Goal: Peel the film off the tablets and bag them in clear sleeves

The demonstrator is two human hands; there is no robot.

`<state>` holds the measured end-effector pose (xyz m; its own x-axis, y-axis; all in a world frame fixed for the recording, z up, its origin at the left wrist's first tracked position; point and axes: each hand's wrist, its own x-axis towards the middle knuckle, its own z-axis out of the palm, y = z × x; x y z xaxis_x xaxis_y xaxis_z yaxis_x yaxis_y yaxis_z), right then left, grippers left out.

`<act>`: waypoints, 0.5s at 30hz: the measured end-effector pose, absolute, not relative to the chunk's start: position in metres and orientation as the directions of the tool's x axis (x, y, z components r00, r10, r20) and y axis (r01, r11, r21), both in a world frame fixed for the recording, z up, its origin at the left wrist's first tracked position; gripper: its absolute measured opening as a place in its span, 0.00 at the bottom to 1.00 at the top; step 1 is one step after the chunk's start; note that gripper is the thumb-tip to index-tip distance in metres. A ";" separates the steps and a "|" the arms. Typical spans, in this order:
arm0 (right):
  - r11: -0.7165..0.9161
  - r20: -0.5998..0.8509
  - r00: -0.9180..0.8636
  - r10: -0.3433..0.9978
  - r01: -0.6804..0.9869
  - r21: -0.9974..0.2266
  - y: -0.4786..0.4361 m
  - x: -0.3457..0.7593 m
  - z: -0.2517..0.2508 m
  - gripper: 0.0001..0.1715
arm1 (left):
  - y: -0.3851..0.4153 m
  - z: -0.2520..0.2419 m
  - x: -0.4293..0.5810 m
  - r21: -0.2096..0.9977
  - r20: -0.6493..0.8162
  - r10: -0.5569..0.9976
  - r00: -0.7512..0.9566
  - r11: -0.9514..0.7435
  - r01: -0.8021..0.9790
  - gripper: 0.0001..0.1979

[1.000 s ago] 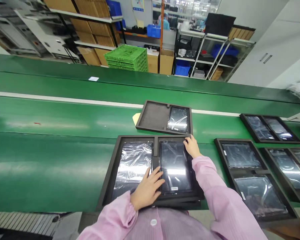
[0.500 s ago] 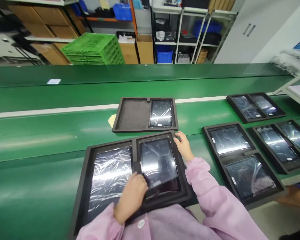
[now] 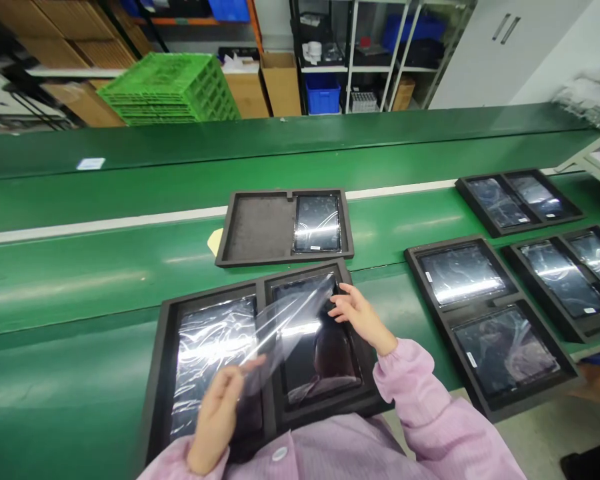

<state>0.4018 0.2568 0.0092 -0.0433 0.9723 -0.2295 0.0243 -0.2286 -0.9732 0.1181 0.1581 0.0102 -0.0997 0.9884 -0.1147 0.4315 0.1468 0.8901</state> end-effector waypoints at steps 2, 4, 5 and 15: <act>-0.217 -0.229 -0.060 0.971 0.166 -0.962 0.258 0.391 0.006 0.33 | 0.151 0.009 0.128 0.801 -0.088 0.943 0.320 -0.124 0.586 0.09; -0.163 -0.197 -0.059 0.979 0.365 -0.917 0.257 0.382 0.008 0.35 | 0.147 0.007 0.134 0.665 -0.082 0.797 0.599 -0.404 0.628 0.07; -0.125 -0.174 -0.071 0.982 0.443 -0.888 0.254 0.378 0.012 0.33 | 0.146 0.007 0.135 0.593 -0.081 0.743 0.664 -0.500 0.632 0.07; 0.093 -0.084 -0.789 0.609 0.177 -0.980 0.191 0.410 0.066 0.07 | 0.140 0.007 0.147 0.371 0.063 0.751 0.658 -0.629 0.683 0.11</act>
<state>0.4102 0.1912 0.0662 -0.7886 0.6091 -0.0844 0.1766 0.0928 -0.9799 0.1469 0.1404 0.0074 0.6578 0.7506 0.0627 0.6829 -0.6294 0.3707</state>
